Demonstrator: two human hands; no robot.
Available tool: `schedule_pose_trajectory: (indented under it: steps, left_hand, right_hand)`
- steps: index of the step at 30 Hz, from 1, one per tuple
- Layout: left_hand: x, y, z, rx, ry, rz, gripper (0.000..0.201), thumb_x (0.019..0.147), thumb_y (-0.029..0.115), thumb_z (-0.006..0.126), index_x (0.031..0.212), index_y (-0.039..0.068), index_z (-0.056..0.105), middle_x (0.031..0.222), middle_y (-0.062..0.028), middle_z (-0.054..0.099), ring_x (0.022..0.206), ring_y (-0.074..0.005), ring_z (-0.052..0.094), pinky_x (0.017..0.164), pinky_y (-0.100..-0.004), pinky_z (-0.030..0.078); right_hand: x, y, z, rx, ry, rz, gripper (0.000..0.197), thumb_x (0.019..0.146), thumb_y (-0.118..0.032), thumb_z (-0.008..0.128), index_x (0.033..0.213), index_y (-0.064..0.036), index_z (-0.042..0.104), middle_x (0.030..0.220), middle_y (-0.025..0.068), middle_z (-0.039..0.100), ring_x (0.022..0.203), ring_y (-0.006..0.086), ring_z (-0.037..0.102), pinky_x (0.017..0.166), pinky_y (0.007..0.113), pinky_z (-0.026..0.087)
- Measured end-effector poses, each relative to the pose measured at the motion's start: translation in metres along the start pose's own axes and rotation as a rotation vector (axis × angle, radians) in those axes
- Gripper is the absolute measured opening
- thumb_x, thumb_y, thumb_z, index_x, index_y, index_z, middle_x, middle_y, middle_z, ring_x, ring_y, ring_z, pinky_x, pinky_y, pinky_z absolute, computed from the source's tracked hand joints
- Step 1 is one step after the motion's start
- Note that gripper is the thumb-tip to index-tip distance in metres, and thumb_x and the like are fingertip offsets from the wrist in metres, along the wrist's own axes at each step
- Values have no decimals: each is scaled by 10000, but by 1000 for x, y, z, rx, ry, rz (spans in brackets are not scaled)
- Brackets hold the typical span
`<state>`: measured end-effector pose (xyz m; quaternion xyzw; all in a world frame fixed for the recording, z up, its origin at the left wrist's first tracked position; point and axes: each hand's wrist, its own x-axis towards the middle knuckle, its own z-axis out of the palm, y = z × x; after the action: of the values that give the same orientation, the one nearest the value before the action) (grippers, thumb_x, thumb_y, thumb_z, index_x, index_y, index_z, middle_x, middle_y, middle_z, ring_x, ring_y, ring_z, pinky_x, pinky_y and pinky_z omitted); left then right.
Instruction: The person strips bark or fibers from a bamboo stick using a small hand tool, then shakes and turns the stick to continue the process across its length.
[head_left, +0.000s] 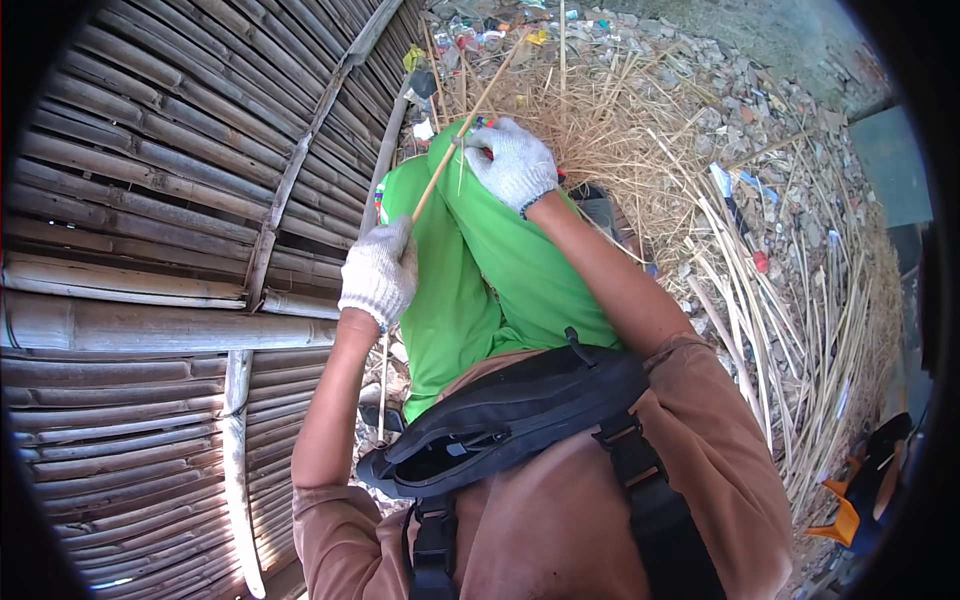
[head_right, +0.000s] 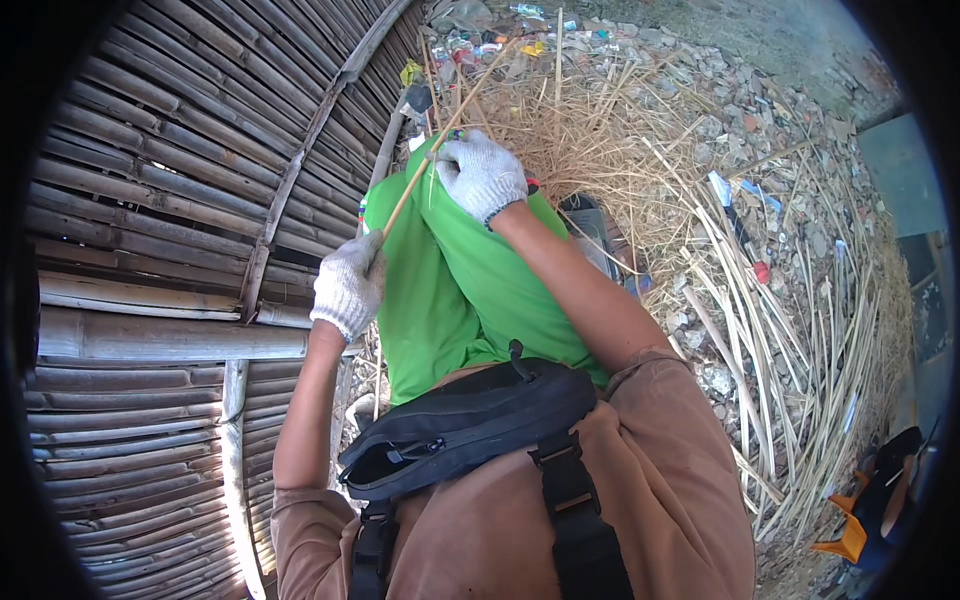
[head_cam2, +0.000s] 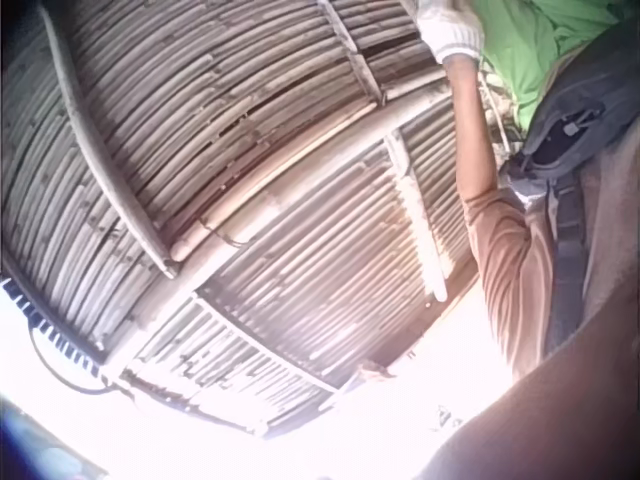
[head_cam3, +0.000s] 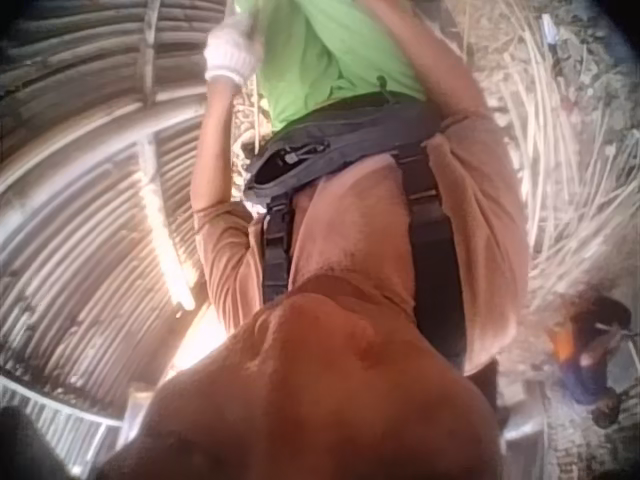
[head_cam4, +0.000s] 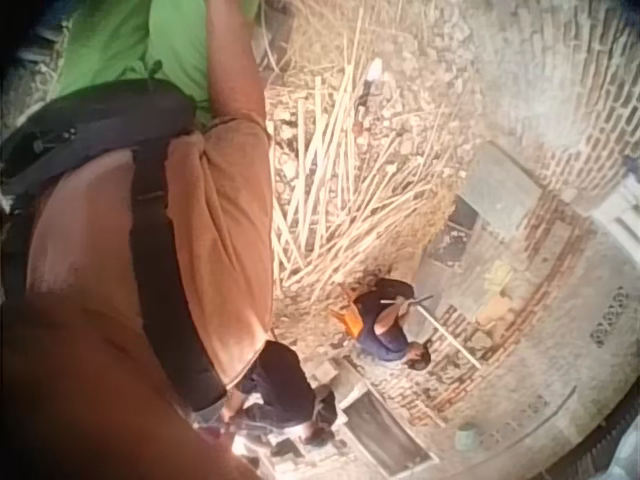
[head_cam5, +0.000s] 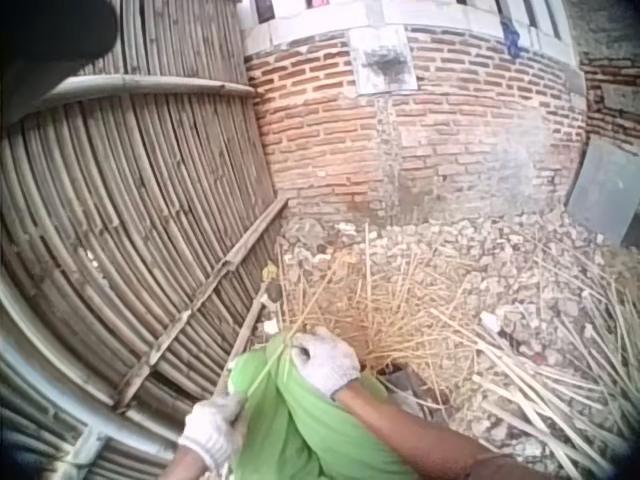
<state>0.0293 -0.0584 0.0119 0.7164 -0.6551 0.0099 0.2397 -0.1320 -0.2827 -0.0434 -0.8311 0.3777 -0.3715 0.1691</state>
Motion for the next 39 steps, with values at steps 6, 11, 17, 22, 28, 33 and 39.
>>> schedule_pose_trajectory:
  steps: [6,11,17,22,28,33,39]
  left_hand:
    - [-76,14,-39,20,17,-30,372,975,23,670,1345,42,689,961,-285,715,863,-494,727,721,-562,578]
    - [-158,35,-86,110,-99,-141,507,957,-19,658,1462,22,652,960,-235,723,782,-465,718,677,-516,585]
    - [-245,33,-128,192,-114,-179,535,941,-35,669,1475,-31,646,949,-238,718,748,-457,716,666,-515,591]
    - [-236,24,-113,73,-34,-137,487,943,-21,679,1429,-4,695,976,-220,735,777,-416,734,712,-470,603]
    - [-133,12,-54,-6,-89,-187,396,979,21,667,1372,17,714,1030,-263,745,922,-478,746,818,-499,615]
    - [-29,-6,-4,-24,46,-35,269,982,60,676,1242,12,728,991,-277,732,939,-491,729,821,-544,599]
    - [3,-11,16,95,68,73,380,930,68,704,1310,44,687,985,-236,727,908,-464,733,808,-545,599]
  right_hand:
    - [4,3,6,-3,-5,31,206,980,-408,744,1040,-246,856,999,102,732,915,354,760,827,496,618]
    - [5,5,5,1,-5,43,212,973,-405,738,1029,-237,853,984,101,737,928,355,757,823,494,620]
    - [3,4,5,10,-2,10,231,978,-422,730,1025,-234,855,989,114,740,943,363,755,855,499,614]
    - [9,2,0,-8,-35,47,237,980,-428,730,1029,-235,858,990,120,735,936,364,752,858,497,615]
    - [3,-1,-3,-8,-23,10,192,972,-405,731,1028,-272,858,965,106,712,913,360,748,812,498,613]
    - [3,-11,-1,-9,-27,-22,180,979,-390,719,1064,-305,853,999,101,709,897,355,754,807,511,619]
    - [1,-5,-3,16,-32,5,191,979,-390,725,1037,-246,837,1057,127,714,922,391,753,833,559,620]
